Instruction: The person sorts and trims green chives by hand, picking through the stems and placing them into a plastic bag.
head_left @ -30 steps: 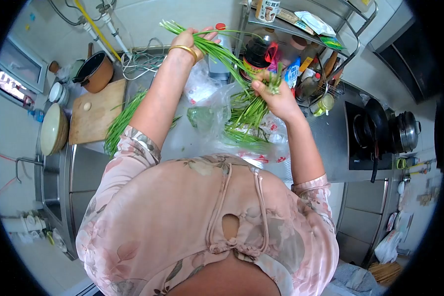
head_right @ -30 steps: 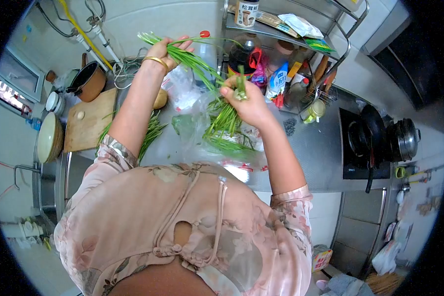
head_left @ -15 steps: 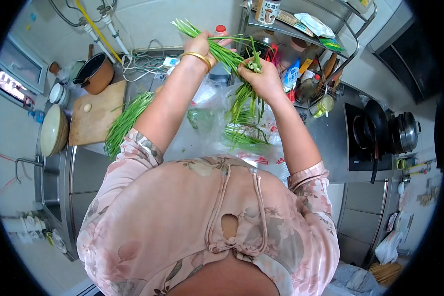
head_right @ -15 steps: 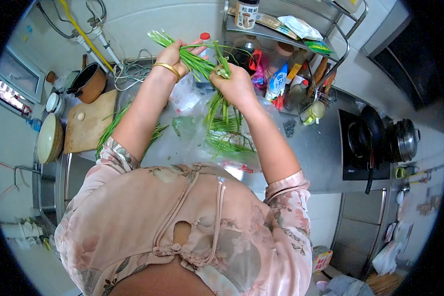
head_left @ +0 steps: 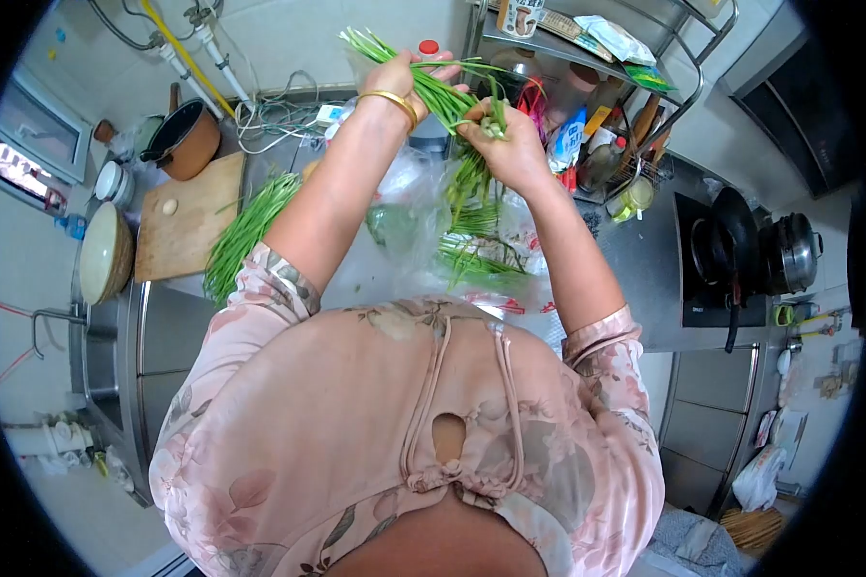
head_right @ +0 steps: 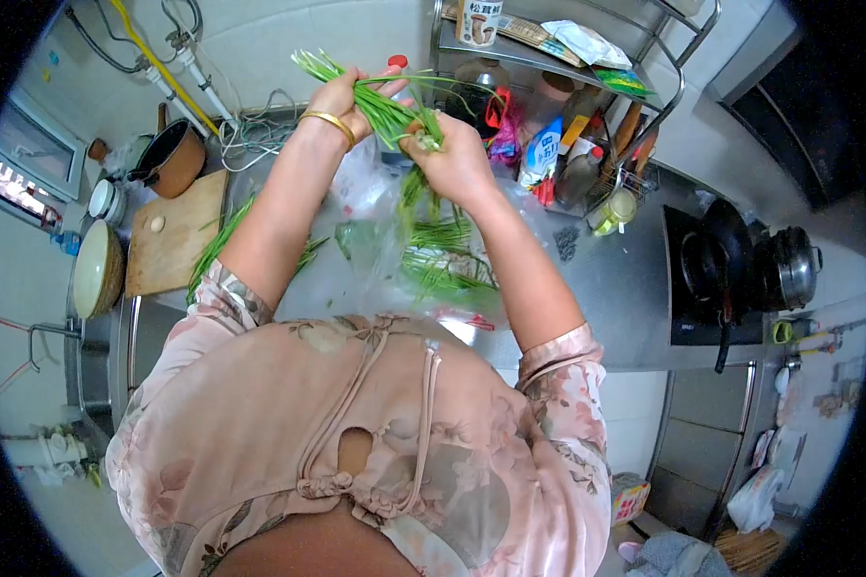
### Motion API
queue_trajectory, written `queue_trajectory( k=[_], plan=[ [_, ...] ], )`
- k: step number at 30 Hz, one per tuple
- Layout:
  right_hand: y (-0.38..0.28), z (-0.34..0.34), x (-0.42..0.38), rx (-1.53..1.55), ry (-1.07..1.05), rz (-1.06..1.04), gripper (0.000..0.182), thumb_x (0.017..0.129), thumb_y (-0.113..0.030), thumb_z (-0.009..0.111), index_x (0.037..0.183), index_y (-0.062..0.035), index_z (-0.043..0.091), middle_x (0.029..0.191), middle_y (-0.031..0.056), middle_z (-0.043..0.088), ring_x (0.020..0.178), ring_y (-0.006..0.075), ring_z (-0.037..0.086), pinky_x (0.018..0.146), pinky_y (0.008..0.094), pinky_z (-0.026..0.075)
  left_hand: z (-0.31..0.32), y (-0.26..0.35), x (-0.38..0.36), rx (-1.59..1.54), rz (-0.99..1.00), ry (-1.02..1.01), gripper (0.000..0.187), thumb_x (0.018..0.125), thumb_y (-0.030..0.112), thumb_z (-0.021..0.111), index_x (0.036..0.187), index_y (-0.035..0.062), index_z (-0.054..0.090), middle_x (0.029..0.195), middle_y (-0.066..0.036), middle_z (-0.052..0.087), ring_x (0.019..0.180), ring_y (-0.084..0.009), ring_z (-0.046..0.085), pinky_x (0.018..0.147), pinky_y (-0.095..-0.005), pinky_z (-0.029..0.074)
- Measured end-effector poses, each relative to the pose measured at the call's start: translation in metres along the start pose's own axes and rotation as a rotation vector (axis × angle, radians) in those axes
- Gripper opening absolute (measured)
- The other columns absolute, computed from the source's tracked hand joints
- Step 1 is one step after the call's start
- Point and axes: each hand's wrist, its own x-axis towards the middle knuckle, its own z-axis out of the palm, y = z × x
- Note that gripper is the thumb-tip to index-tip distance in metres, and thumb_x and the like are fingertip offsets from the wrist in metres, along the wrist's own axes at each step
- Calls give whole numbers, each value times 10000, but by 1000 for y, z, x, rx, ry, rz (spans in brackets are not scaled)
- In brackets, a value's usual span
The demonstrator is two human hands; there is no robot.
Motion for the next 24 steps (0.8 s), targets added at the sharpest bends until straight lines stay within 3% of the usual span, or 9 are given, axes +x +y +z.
queue_trajectory(
  k=[3, 8, 10, 11, 15, 19, 24],
  plan=[
    [-16, -10, -10, 80, 18, -162, 107, 746, -126, 599, 794, -36, 569, 706, 37, 561, 652, 126, 519, 611, 263, 419, -7, 9, 7, -102, -15, 56, 164, 928, 174, 218, 926, 23, 283, 1172, -291, 415, 1067, -439, 451, 855, -641, 352],
    [-9, -47, -27, 156, -79, 109, 74, 771, -93, 586, 802, -38, 546, 768, 11, 576, 722, 89, 521, 669, 237, 422, -12, 22, 7, -199, 29, 128, 274, 891, 108, 224, 1087, -75, 283, 1085, -275, 447, 982, -443, 501, 824, -669, 356],
    [-7, -59, -40, 198, -138, 139, 76, 773, -85, 585, 798, -28, 541, 794, 23, 588, 759, 96, 535, 711, 242, 430, -10, 28, 3, -205, 25, 113, 244, 917, 150, 201, 1043, -42, 285, 1152, -276, 420, 1058, -435, 451, 880, -644, 328],
    [-6, -64, -45, 255, -162, 160, 81, 774, -76, 586, 790, -20, 530, 832, 54, 599, 835, 128, 555, 770, 264, 432, -10, 29, 2, -208, 23, 105, 236, 929, 171, 190, 1021, -25, 286, 1185, -277, 406, 1095, -432, 426, 908, -632, 314],
    [-12, -68, -60, 399, -172, 234, 95, 772, -73, 597, 776, -31, 512, 878, 96, 594, 895, 180, 567, 782, 289, 429, -16, 31, 8, -191, 17, 60, 335, 932, 181, 177, 1129, -79, 252, 1199, -259, 401, 1125, -404, 403, 925, -619, 310],
    [-10, -62, -58, 502, -161, 277, 104, 760, -79, 606, 775, -34, 514, 813, 48, 580, 866, 170, 577, 723, 266, 428, -11, 28, 5, -171, 20, 58, 360, 935, 188, 169, 1156, -88, 239, 1200, -246, 406, 1136, -393, 393, 932, -610, 311],
    [0, -43, -49, 299, -258, 293, 125, 753, -116, 618, 795, -43, 526, 717, 4, 570, 677, 97, 525, 623, 244, 418, -5, 27, -6, -150, 23, 61, 341, 939, 201, 170, 1136, -66, 250, 1201, -245, 407, 1132, -389, 400, 928, -606, 318]
  ],
)
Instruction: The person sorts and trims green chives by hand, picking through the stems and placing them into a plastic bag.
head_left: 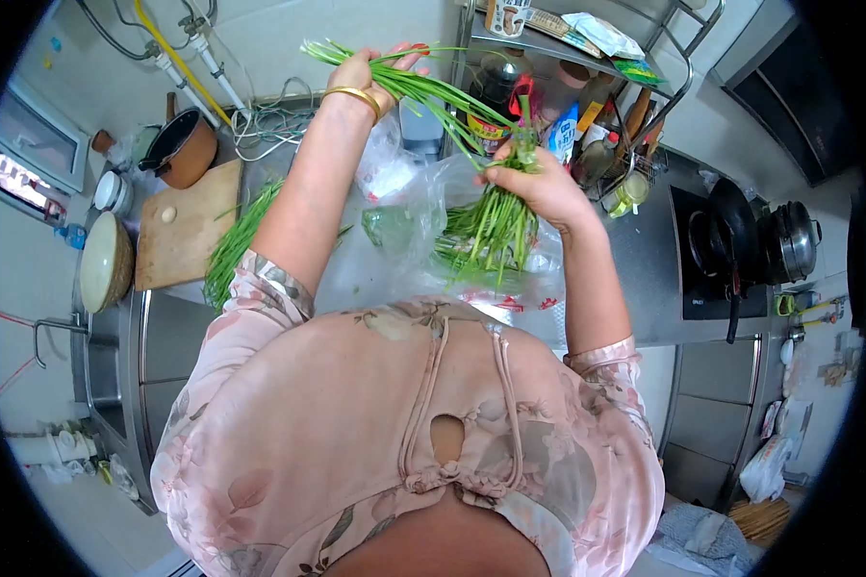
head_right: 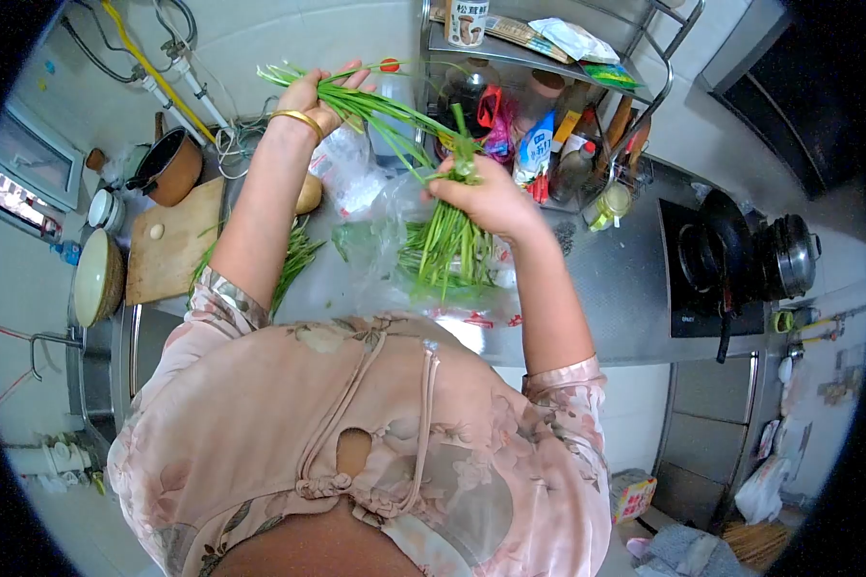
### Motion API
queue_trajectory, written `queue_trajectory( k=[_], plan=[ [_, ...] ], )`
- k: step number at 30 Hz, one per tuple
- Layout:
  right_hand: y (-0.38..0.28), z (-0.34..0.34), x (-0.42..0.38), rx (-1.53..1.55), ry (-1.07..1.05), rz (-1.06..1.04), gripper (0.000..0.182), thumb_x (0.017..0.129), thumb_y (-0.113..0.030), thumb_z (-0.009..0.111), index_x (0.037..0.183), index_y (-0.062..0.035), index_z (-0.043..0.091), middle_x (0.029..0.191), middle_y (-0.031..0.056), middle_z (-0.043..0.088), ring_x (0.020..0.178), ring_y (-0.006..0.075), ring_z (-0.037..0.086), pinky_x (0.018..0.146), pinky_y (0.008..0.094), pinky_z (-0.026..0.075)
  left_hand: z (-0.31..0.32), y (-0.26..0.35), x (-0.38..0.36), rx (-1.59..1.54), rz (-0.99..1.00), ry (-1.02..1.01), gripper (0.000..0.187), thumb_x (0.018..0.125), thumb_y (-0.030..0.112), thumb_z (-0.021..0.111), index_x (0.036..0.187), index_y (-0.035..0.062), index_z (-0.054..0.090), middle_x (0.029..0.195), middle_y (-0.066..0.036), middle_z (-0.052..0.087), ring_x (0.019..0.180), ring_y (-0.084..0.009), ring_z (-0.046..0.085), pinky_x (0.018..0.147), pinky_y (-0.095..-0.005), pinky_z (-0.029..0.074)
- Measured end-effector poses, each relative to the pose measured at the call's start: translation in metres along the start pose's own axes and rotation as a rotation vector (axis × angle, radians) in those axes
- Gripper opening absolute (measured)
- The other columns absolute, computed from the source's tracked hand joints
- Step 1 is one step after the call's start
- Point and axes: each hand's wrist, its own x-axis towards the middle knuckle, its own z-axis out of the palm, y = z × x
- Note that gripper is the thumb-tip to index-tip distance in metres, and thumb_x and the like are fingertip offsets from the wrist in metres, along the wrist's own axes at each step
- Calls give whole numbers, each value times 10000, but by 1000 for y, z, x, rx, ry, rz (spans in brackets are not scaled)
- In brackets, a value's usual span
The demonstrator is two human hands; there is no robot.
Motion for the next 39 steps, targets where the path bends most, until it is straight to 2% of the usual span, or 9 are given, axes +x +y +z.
queue_trajectory(
  k=[14, 18, 19, 22, 25, 28, 31, 36, 39],
  plan=[
    [2, 7, -17, -416, -22, -2, 206, 749, -159, 644, 871, -16, 559, 753, 28, 577, 703, 103, 507, 653, 255, 422, -22, 29, -18, 138, 79, -23, 296, 945, 235, 192, 849, 14, 363, 1193, -239, 429, 1133, -362, 410, 906, -534, 390],
    [17, -11, -30, -238, 194, 44, 183, 761, -160, 639, 857, -28, 557, 749, 31, 576, 724, 117, 523, 671, 263, 426, -45, 61, -24, 184, 126, -21, 250, 939, 219, 257, 847, 33, 397, 1196, -239, 428, 1129, -354, 415, 895, -523, 402],
    [18, -19, -37, -193, 269, 67, 174, 765, -153, 633, 863, -33, 554, 735, 28, 570, 709, 111, 521, 658, 253, 426, -61, 74, -27, 294, 98, -89, 235, 931, 215, 304, 823, 46, 426, 1201, -236, 426, 1099, -347, 440, 879, -524, 412],
    [36, -56, -51, -193, 300, 113, 137, 782, -117, 604, 851, -18, 539, 730, 25, 578, 677, 103, 524, 612, 238, 418, -98, 104, -53, 775, 82, -44, 194, 907, 245, 401, 824, 81, 463, 952, -156, 591, 743, -208, 573, 687, -340, 492],
    [43, -69, -74, -122, 338, 201, 134, 777, -93, 590, 870, -14, 535, 722, 30, 580, 661, 99, 529, 623, 234, 421, -152, 129, -66, 1354, 117, 103, 208, 875, 258, 460, 776, 78, 493, 668, -63, 609, 455, -96, 429, 464, -243, 378],
    [59, -69, -86, -109, 275, 301, 145, 769, -98, 589, 871, -11, 535, 728, 33, 580, 679, 109, 535, 634, 242, 424, -207, 145, -73, 1751, -81, 188, 212, 846, 274, 502, 840, 64, 530, 659, -73, 602, 493, -94, 482, 475, -242, 387],
    [82, -59, -85, -244, 178, 320, 170, 749, -117, 598, 868, -13, 536, 723, 49, 578, 697, 129, 542, 644, 264, 429, -269, 138, -64, 2047, -254, 327, 337, 790, 317, 566, 992, 48, 547, 775, -115, 623, 664, -146, 583, 610, -266, 445],
    [89, -33, -74, -558, 13, 268, 173, 728, -102, 606, 843, 6, 536, 701, 57, 553, 651, 131, 498, 622, 281, 417, -297, 85, -69, 2693, -10, 444, 508, 704, 345, 643, 1112, 68, 520, 1047, -147, 569, 989, -260, 537, 855, -353, 410],
    [88, -30, -80, -557, 22, 359, 252, 709, -128, 602, 917, 6, 555, 783, 148, 590, 729, 239, 554, 690, 333, 428, -231, 44, -82, 2590, 383, 267, 492, 682, 301, 665, 1098, 77, 527, 1048, -143, 565, 1005, -290, 521, 865, -367, 406]
  ],
)
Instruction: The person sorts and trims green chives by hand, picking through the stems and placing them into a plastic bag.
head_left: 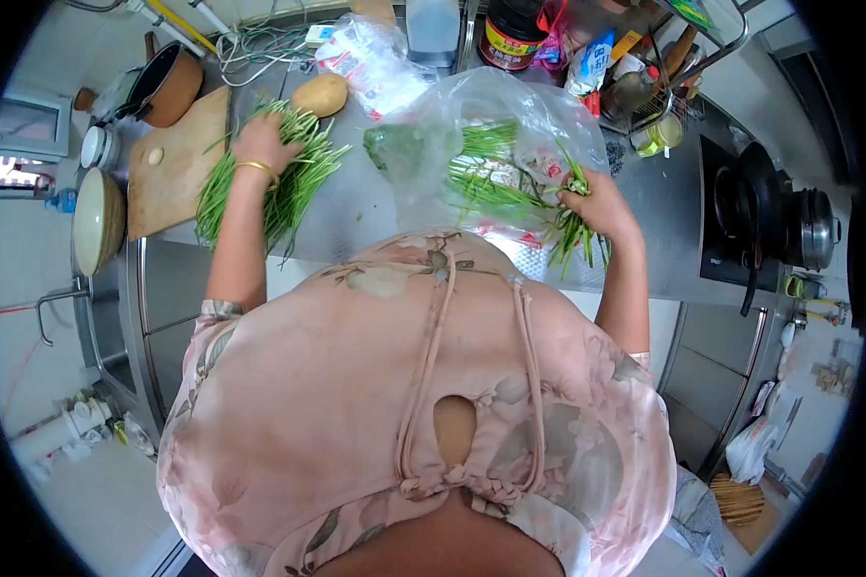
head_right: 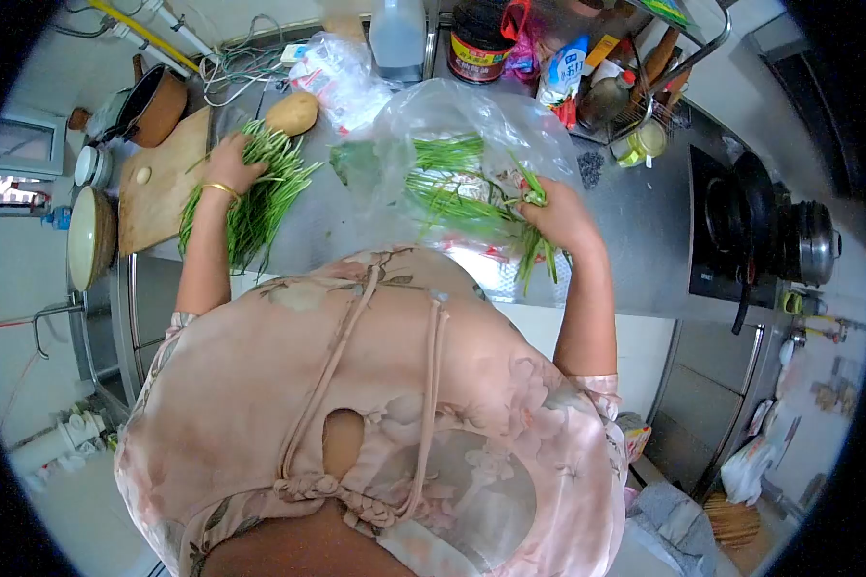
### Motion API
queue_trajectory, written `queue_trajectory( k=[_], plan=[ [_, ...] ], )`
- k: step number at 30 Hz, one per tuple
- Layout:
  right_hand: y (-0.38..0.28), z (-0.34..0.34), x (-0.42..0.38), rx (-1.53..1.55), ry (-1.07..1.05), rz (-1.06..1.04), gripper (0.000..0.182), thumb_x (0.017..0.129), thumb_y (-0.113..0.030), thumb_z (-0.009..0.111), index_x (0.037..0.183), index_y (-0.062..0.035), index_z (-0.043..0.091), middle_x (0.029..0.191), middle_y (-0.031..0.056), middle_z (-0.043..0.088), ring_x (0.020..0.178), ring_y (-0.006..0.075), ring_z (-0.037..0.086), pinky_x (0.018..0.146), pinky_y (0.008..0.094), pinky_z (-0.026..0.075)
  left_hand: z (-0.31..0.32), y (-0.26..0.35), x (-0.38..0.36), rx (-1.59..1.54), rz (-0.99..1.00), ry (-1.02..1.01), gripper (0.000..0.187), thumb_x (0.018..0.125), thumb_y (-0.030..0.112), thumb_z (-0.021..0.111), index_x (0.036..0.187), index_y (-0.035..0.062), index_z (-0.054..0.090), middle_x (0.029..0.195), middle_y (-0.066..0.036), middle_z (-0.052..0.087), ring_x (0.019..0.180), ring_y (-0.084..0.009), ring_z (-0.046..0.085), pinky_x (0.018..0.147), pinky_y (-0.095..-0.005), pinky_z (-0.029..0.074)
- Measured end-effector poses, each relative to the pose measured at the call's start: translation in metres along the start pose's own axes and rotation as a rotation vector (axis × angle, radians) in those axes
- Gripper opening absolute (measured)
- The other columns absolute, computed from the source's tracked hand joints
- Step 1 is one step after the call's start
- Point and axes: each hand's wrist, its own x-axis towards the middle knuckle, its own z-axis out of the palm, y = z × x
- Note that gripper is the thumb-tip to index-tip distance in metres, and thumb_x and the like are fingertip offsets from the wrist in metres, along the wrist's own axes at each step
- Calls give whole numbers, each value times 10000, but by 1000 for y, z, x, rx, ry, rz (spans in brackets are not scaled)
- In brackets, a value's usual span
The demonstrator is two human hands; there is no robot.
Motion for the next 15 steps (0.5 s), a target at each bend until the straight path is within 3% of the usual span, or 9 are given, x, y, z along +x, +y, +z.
queue_trajectory(
  k=[1, 3, 4, 6, 8, 10, 13, 15],
  plan=[
    [1, 0, -2, -18, -9, 7, 291, 705, -132, 597, 959, 5, 561, 827, 183, 607, 765, 284, 581, 716, 347, 433, -12, 24, 1, -296, 158, 93, 419, 688, 232, 666, 1047, 52, 550, 983, -128, 586, 938, -293, 550, 818, -353, 432],
    [10, 3, -4, 3, 30, -3, 294, 701, -131, 602, 955, 11, 561, 817, 184, 607, 755, 277, 582, 709, 345, 433, -37, 91, -10, -971, 290, -136, 239, 705, 104, 628, 916, 5, 577, 878, -142, 591, 756, -234, 583, 692, -290, 464],
    [14, 4, -6, 14, 50, -8, 295, 700, -130, 604, 953, 14, 561, 811, 185, 608, 750, 273, 582, 706, 344, 433, -21, 115, -16, -1223, 436, -242, 184, 720, 90, 629, 888, 30, 582, 796, -90, 574, 696, -180, 552, 645, -272, 444],
    [11, 3, -12, 55, 57, 14, 209, 705, -113, 624, 862, 2, 548, 730, 103, 572, 688, 178, 520, 651, 307, 420, -27, 165, -25, -922, 846, -381, 122, 729, 51, 583, 849, 36, 577, 812, -109, 569, 720, -238, 559, 646, -305, 453],
    [8, 2, -19, 79, 69, 31, 173, 707, -103, 635, 811, -5, 538, 687, 56, 549, 649, 125, 484, 613, 284, 410, 20, 199, -32, -760, 1061, -355, 99, 707, 34, 549, 805, 38, 563, 795, -117, 542, 754, -283, 553, 643, -353, 451],
    [10, 0, -26, 84, 91, 45, 171, 706, -102, 639, 802, -8, 533, 680, 44, 539, 636, 114, 474, 593, 275, 405, 45, 218, -37, -466, 1125, -352, 82, 691, 44, 544, 770, 40, 566, 773, -111, 521, 773, -285, 550, 647, -373, 445],
    [19, -3, -38, 99, 121, 35, 254, 688, -125, 634, 884, 16, 552, 747, 146, 589, 665, 229, 549, 645, 325, 425, 75, 224, -36, -251, 1241, -323, 60, 661, 64, 553, 716, 48, 573, 742, -100, 491, 776, -281, 547, 646, -391, 439],
    [28, -5, -46, 142, 152, 62, 227, 700, -133, 633, 855, 4, 539, 702, 113, 567, 647, 185, 528, 622, 306, 418, 80, 221, -30, -271, 1257, -304, 48, 665, 74, 565, 704, 62, 589, 739, -92, 498, 752, -267, 549, 636, -384, 440]
  ],
)
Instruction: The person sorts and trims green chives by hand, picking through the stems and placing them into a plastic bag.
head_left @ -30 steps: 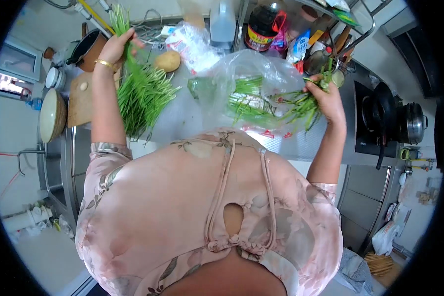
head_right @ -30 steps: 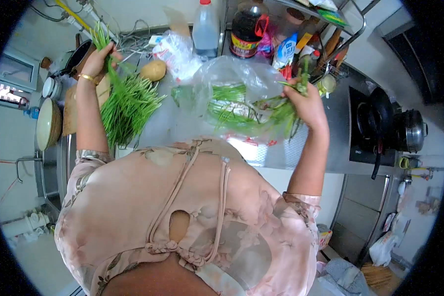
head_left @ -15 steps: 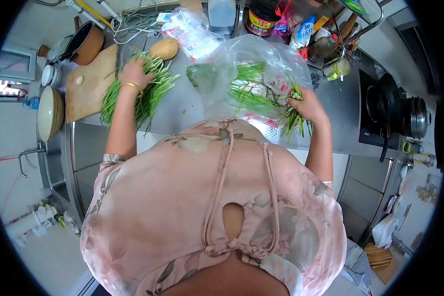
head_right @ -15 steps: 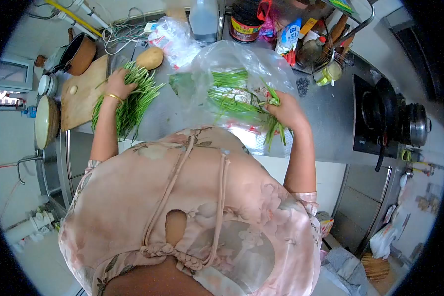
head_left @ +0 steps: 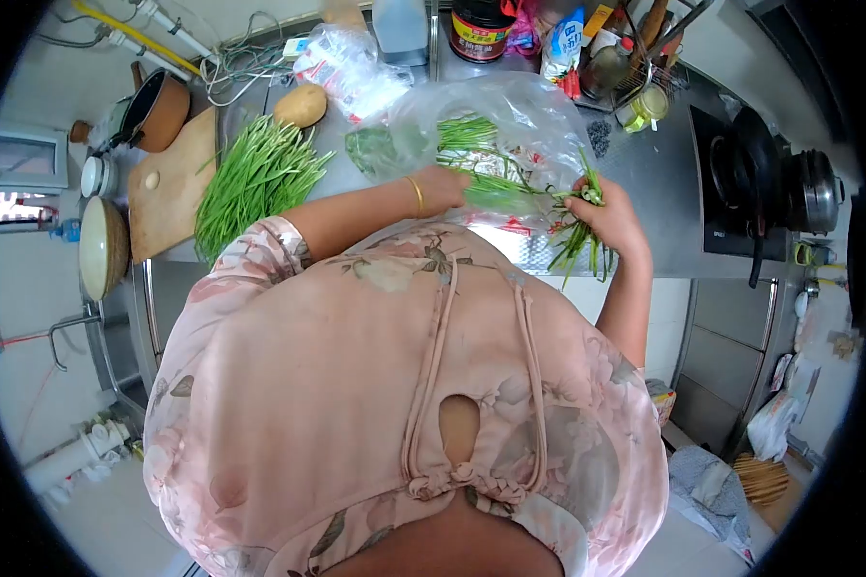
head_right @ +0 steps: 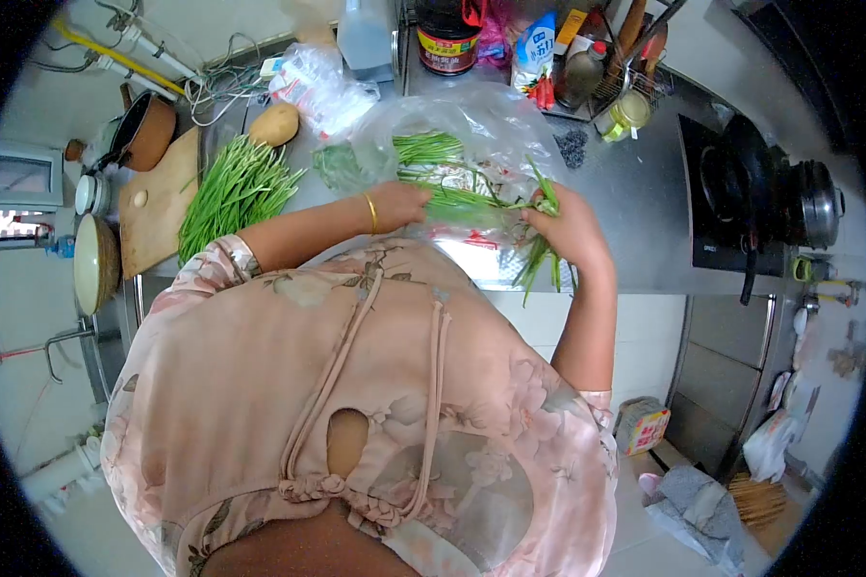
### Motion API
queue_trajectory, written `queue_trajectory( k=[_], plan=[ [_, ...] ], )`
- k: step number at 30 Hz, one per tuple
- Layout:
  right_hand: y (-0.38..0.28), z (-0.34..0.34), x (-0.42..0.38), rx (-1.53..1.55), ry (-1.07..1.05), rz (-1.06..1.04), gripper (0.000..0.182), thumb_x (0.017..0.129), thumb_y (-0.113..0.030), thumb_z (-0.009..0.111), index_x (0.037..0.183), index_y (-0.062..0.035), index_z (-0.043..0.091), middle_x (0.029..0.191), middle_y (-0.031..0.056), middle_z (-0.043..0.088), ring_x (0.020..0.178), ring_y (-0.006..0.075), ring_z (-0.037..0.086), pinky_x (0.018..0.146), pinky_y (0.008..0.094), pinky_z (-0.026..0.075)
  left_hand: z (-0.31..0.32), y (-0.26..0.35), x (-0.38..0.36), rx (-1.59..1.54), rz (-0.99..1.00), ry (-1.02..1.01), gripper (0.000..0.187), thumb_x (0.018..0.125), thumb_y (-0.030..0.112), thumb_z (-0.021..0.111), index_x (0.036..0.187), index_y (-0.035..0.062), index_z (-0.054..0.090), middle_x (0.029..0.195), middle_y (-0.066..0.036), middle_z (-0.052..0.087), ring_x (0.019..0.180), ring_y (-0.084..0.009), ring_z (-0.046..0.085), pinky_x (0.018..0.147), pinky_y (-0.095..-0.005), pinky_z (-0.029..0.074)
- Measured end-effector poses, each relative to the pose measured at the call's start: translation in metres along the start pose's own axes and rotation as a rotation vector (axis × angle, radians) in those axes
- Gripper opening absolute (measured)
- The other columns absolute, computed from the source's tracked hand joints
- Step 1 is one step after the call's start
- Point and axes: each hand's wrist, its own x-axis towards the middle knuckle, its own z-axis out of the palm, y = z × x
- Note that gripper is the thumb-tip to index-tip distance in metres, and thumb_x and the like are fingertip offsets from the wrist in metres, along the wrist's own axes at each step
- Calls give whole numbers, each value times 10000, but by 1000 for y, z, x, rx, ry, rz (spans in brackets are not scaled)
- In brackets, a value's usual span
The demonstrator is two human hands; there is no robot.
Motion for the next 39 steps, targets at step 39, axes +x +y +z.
queue_trajectory(
  k=[39],
  plan=[
    [-13, -18, -5, 252, 399, 42, 217, 795, -199, 607, 798, -3, 515, 672, 44, 504, 627, 112, 437, 573, 266, 385, 10, -59, 89, 54, -826, -19, 307, 650, 261, 637, 936, 153, 604, 1016, -70, 561, 1018, -261, 495, 838, -436, 352]
  ],
)
